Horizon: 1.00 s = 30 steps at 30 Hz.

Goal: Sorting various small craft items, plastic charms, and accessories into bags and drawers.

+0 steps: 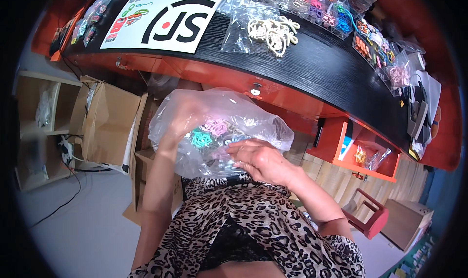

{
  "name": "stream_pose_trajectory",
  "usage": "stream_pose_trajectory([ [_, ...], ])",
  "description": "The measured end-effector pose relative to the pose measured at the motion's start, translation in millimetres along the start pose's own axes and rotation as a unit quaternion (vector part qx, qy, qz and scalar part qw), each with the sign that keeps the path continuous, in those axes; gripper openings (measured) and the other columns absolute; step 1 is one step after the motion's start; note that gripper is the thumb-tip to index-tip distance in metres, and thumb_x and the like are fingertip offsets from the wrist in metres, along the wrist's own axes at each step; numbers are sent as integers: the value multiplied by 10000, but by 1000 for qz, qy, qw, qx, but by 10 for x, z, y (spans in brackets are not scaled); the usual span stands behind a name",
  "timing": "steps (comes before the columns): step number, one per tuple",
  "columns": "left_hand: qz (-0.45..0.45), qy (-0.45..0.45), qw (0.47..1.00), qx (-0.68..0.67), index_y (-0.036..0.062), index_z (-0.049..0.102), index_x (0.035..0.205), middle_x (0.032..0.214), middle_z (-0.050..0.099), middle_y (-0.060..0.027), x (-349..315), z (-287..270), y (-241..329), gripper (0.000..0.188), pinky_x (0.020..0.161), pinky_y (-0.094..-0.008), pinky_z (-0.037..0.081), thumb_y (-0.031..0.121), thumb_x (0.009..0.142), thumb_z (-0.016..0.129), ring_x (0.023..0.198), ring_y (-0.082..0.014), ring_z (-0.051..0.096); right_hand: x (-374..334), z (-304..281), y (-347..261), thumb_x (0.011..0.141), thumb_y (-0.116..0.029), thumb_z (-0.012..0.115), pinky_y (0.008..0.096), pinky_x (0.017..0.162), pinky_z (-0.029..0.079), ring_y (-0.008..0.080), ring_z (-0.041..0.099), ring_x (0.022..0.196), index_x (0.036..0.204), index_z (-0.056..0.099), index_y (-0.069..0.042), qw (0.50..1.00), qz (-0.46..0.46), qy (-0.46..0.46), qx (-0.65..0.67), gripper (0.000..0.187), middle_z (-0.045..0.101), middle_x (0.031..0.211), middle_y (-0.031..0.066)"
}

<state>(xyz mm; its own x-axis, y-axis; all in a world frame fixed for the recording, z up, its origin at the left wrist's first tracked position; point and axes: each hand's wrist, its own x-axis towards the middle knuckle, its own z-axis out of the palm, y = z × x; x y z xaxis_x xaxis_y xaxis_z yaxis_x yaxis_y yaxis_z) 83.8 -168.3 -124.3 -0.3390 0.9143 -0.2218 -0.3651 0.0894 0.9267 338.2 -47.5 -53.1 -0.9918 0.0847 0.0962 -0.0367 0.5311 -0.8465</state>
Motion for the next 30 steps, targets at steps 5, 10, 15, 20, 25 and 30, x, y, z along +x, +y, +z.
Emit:
stream_pose_trajectory([
  [5,-36,-59,884,463,0,657,1107,1052,689,-199,-147,29,347,353,898,-366,520,286,901,684,981,-300,663,-43,-50,52,997,-183,588,410,1002,473,343,587,1210,1138,638,21,988,134,-38,73,253,620,1297,178],
  [10,-51,-243,798,550,27,640,977,859,680,-202,-498,288,1035,240,734,-444,510,256,931,582,792,-415,645,-16,-101,92,1026,-485,486,395,1044,445,339,567,1248,1396,532,-30,922,380,-29,74,588,600,1326,218],
  [15,-27,-349,870,347,17,617,933,822,707,-115,-562,561,1695,87,686,-327,522,98,928,648,738,-223,696,50,-30,207,1026,-478,488,408,1049,451,353,579,1237,1418,488,7,933,347,-20,90,624,586,1334,258],
  [20,63,-153,986,26,4,556,1016,933,699,-91,-107,889,1552,110,691,-221,516,15,946,640,805,-83,647,70,259,370,1037,-334,513,401,1058,434,350,533,1293,1370,497,81,955,235,29,177,532,542,1383,280],
  [25,1,-74,991,-108,6,472,1191,965,684,-94,361,1380,1447,306,718,-202,512,51,953,660,835,-89,644,60,352,451,1041,-331,505,380,1035,453,336,614,1179,1313,567,19,964,247,77,57,448,663,1180,235],
  [30,-24,-78,993,-85,-40,472,1298,1179,630,-148,664,1895,1408,464,887,-255,545,-47,887,688,1017,-150,651,46,167,389,1034,-362,506,410,902,485,311,631,1042,1204,613,-67,971,231,46,33,357,663,1087,170],
])
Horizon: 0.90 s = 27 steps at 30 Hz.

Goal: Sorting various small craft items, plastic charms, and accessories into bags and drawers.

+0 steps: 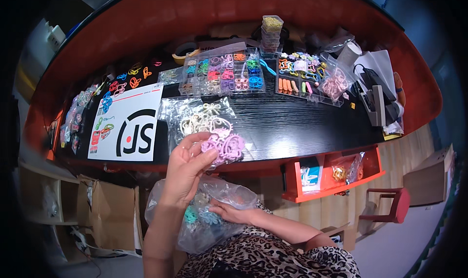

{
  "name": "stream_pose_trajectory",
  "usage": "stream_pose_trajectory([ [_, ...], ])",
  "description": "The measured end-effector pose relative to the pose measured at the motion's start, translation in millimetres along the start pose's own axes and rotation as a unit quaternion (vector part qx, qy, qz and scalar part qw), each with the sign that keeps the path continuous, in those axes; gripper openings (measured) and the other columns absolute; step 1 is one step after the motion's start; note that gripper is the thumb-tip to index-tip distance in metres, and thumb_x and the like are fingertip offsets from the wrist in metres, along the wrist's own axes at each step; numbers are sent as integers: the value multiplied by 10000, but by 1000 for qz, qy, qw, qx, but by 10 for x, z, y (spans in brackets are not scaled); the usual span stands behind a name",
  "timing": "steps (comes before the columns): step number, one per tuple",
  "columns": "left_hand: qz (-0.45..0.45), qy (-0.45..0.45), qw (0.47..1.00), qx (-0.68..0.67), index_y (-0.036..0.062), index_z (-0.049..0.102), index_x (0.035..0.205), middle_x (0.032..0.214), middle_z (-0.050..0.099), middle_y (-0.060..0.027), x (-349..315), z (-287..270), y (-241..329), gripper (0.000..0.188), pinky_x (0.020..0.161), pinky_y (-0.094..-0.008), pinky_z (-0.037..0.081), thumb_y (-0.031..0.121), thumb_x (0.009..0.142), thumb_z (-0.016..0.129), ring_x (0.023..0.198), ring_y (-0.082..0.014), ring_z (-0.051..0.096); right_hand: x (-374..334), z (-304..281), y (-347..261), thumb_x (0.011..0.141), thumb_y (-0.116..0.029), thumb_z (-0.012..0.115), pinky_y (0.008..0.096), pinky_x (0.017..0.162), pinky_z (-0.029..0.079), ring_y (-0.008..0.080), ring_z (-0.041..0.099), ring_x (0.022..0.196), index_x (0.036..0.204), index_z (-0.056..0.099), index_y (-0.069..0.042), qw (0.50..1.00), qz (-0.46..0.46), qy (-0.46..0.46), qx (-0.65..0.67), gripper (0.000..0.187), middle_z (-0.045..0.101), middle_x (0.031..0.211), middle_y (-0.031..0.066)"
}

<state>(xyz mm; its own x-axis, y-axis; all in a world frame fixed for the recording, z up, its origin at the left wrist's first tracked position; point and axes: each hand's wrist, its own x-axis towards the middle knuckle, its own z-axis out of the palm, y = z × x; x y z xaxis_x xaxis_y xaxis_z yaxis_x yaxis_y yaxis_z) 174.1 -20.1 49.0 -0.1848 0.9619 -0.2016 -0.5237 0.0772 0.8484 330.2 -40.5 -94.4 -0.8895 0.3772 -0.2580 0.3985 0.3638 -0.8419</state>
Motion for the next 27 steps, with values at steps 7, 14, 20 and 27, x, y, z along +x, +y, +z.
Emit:
stream_pose_trajectory([
  [7,-4,-13,999,50,-72,553,1239,1138,670,-165,645,310,-139,376,846,-268,570,-74,881,668,997,-165,671,-8,-109,79,1003,-367,547,457,855,514,369,653,953,1147,669,-79,982,-110,150,-23,344,688,1057,184],
  [14,-69,-11,994,88,-47,542,1292,1072,712,-104,1133,433,-196,417,812,-255,564,24,901,670,908,-142,694,-53,32,244,997,-412,539,457,850,509,392,645,934,1055,685,-35,985,-52,129,99,408,694,987,198],
  [20,-84,-4,990,112,-61,546,1286,1070,712,-108,1168,412,-235,417,816,-262,564,18,896,671,905,-145,694,-81,93,263,980,-425,576,446,761,504,388,647,844,952,673,-33,990,-16,106,90,405,681,881,197],
  [27,-39,-41,997,53,-60,591,1167,980,695,-105,803,385,18,347,719,-233,550,-30,837,694,831,-142,683,-2,18,227,983,-338,593,456,798,523,369,670,922,1062,694,-44,988,-73,135,30,321,702,994,197],
])
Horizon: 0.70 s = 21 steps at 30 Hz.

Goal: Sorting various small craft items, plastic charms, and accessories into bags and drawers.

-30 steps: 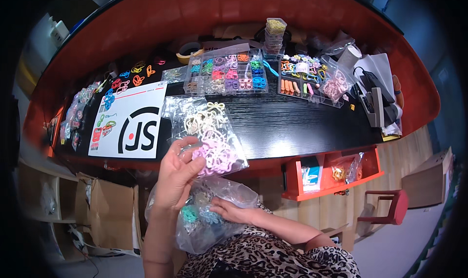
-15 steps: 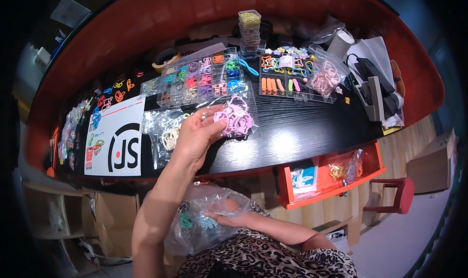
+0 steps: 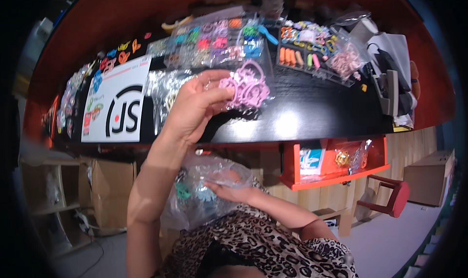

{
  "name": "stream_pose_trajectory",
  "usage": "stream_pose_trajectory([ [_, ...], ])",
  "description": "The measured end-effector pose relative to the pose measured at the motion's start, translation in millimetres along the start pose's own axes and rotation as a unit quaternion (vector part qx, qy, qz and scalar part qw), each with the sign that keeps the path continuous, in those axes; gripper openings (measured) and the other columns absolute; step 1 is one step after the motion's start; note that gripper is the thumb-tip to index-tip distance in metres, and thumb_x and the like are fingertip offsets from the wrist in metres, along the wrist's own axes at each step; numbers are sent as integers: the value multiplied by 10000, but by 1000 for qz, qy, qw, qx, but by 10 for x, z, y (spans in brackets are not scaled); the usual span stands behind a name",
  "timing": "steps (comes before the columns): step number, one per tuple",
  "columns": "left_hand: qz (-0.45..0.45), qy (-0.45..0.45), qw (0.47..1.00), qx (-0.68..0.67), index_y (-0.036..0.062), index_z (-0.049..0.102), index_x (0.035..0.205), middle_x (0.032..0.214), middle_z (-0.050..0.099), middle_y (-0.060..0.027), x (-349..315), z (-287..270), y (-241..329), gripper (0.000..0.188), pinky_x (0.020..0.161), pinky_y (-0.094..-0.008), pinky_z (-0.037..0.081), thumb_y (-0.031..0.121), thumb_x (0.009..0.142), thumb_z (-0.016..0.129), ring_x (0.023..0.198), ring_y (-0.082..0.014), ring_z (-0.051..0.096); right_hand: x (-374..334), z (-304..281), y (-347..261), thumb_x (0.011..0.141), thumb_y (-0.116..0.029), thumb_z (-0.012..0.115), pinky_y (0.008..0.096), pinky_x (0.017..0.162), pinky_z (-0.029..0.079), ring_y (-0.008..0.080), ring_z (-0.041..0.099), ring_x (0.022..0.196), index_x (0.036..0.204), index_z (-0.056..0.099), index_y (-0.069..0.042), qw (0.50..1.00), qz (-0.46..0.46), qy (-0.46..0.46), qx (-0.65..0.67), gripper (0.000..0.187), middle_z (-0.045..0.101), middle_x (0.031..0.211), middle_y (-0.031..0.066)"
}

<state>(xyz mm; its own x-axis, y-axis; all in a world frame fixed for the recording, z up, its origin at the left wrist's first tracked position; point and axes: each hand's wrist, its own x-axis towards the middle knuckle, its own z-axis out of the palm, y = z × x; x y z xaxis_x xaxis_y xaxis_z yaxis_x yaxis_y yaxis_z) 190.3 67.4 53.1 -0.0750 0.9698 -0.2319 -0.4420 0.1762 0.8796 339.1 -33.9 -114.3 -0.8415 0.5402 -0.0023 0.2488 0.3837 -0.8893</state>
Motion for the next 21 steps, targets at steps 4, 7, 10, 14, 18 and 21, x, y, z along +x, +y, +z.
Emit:
stream_pose_trajectory([
  [4,39,-16,999,2,-24,566,1147,884,678,-46,-471,-200,300,383,721,-216,503,37,810,737,814,-86,646,191,-213,-147,970,-279,628,411,949,487,323,627,1110,1252,639,-87,997,76,-19,-8,342,657,1205,166],
  [7,53,14,998,-30,-28,524,1219,1012,682,-96,-834,-375,446,465,800,-254,536,71,832,763,911,-132,667,252,-165,-103,983,-218,624,351,990,447,208,580,1137,1330,583,-31,974,185,41,126,396,622,1256,150],
  [10,90,-13,996,7,-40,497,1331,1177,660,-168,-1193,-507,401,550,961,-338,543,97,855,738,1058,-211,672,205,-163,-39,1000,-246,538,365,1017,421,253,587,1166,1356,548,-24,960,209,75,171,420,634,1262,171],
  [14,22,0,997,68,-28,621,1163,1054,693,-123,-1510,-577,12,411,870,-293,558,43,789,776,976,-173,674,107,-259,-120,977,-229,553,344,946,477,215,631,1078,1261,619,1,963,247,43,93,372,687,1162,159],
  [18,-23,63,987,147,-4,649,1089,1057,692,-90,-1743,-754,-988,321,879,-275,539,23,797,779,1000,-143,652,30,-237,-199,975,-175,521,312,929,488,180,622,1101,1289,608,-10,882,339,43,324,365,668,1219,130],
  [21,-39,161,957,237,-20,651,1084,1056,698,-89,-1914,-840,-1381,318,852,-263,539,44,805,789,987,-127,651,-58,-208,-165,1014,-194,567,332,967,490,168,588,1160,1325,564,14,843,284,79,451,374,625,1269,90],
])
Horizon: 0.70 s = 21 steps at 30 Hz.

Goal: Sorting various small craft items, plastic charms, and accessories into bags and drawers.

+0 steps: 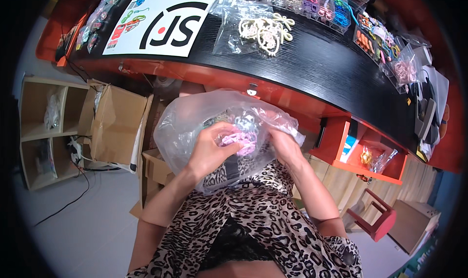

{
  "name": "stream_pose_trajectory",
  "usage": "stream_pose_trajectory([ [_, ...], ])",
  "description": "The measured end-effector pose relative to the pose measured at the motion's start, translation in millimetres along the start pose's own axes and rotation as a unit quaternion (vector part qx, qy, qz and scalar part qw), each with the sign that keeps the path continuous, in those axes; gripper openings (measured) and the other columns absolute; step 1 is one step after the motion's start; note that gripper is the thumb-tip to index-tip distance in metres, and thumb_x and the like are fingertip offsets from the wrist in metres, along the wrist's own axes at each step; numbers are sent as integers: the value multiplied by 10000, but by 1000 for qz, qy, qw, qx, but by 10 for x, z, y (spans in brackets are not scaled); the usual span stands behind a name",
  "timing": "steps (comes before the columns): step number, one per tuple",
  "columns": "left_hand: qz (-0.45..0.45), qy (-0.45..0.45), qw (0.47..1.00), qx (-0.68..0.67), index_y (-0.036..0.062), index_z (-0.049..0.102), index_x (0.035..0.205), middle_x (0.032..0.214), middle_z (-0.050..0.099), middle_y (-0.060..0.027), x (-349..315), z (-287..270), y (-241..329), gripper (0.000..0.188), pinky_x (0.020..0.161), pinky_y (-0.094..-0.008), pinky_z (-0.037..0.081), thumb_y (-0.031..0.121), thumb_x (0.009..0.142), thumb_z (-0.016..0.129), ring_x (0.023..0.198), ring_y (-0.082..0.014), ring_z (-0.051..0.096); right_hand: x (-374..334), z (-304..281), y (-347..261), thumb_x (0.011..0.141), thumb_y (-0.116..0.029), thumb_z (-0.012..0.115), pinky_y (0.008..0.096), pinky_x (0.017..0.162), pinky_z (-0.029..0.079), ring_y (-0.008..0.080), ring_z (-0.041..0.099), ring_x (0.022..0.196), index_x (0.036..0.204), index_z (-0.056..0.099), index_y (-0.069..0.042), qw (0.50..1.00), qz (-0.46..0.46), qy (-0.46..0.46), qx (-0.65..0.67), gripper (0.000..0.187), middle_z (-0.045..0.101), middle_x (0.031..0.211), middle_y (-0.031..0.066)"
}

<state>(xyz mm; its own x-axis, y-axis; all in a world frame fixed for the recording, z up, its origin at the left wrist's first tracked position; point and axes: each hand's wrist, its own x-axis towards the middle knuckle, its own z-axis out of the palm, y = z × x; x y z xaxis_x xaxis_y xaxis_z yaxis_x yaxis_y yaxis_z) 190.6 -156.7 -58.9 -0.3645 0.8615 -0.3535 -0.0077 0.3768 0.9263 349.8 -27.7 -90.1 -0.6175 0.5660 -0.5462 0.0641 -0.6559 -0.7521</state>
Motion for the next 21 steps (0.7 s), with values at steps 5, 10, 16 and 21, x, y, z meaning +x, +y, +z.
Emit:
stream_pose_trajectory([
  [5,-38,32,998,30,-34,643,1119,1013,719,-88,-71,-36,-289,364,786,-273,556,71,809,802,919,-115,663,-152,96,10,990,-204,590,327,1026,426,190,552,1206,1374,559,-40,992,-11,-85,-89,419,606,1329,75],
  [10,-91,-35,995,17,-9,577,1247,1049,714,-98,180,-544,-95,509,800,-293,558,111,812,813,942,-166,678,-37,139,-11,899,-89,681,314,830,507,173,642,957,1170,671,-30,934,-125,15,-333,277,701,1072,119],
  [16,7,82,908,410,103,553,1327,1167,680,-167,561,-1077,-170,467,916,-401,526,181,891,699,1089,-375,651,37,67,-198,860,-93,604,355,738,514,218,652,817,1082,676,2,907,-77,40,-413,252,708,911,143],
  [21,-25,-133,868,477,102,522,1334,1260,610,-229,572,-697,152,447,960,-480,489,264,931,626,1134,-436,599,-45,8,-247,900,-75,550,305,772,495,118,598,854,1215,646,-100,897,34,-68,-436,331,661,932,26],
])
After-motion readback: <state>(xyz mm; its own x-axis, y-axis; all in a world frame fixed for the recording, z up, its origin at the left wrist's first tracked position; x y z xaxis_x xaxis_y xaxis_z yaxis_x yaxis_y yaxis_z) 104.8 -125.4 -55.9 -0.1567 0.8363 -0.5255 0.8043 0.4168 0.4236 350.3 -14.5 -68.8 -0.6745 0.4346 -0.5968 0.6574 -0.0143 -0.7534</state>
